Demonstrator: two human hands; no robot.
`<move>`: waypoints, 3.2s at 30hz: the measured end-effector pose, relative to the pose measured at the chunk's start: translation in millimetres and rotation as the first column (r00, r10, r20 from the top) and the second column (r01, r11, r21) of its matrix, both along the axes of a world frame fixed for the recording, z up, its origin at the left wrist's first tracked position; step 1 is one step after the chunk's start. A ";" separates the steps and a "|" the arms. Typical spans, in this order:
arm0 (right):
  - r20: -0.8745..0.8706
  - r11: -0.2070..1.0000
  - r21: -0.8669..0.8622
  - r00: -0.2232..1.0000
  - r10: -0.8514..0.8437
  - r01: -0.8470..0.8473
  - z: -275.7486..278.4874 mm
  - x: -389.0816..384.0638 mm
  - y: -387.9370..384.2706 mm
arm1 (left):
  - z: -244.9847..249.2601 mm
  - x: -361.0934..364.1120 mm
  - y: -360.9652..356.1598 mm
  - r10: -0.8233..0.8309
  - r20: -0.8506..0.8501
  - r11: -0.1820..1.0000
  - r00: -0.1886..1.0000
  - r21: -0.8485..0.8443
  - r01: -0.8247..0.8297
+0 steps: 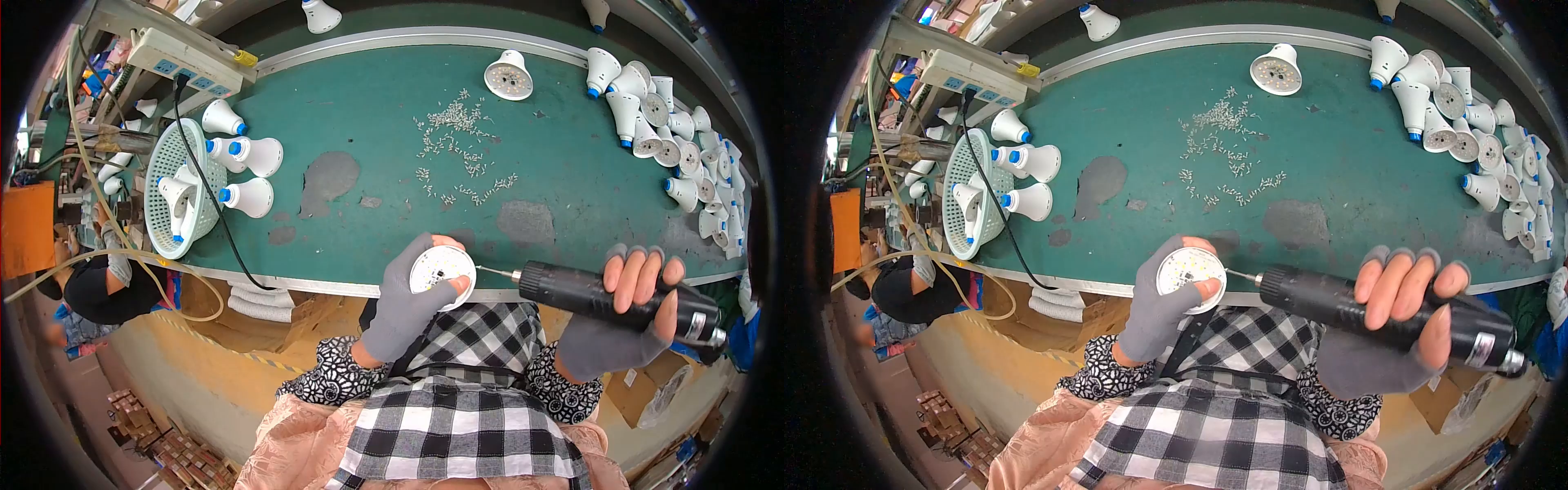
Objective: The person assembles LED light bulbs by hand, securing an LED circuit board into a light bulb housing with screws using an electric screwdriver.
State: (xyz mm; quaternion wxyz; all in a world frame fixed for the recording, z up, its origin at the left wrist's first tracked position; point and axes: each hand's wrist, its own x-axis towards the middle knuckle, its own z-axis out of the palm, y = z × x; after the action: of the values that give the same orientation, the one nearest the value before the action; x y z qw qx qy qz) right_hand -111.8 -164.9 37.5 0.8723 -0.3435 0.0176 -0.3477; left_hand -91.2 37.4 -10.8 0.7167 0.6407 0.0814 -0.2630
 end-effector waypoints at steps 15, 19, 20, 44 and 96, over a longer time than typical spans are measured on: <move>0.040 0.980 -0.198 0.999 0.036 -0.028 -0.6 -24.1 21.0 | -2.5 -5.4 -3.8 0.012 0.181 0.985 0.983 0.167 -0.043; 0.024 0.975 -0.216 0.998 0.062 -0.055 0.7 -26.7 22.3 | -2.6 -5.9 -4.2 -0.005 0.222 0.975 0.975 0.218 -0.045; -0.006 0.971 -0.230 0.998 0.065 -0.065 4.8 -28.5 22.9 | -1.9 -5.9 -4.8 -0.007 0.231 0.972 0.973 0.229 -0.047; 0.089 0.951 -0.234 0.970 0.225 -0.200 3.3 -2.9 2.9 | -5.0 4.8 0.5 -0.105 0.123 0.985 0.987 0.149 0.086; -0.216 0.975 -0.217 0.971 -0.102 0.054 -58.1 93.9 50.5 | -8.1 18.6 33.1 0.168 -0.054 0.984 0.984 -0.053 -0.170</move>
State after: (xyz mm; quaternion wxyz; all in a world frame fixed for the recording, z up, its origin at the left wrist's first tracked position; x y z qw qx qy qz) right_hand -17.9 -114.4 -20.6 0.8092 -0.4697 0.0935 -0.3404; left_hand -72.6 70.5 -18.9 0.7524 0.6038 0.1456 -0.2192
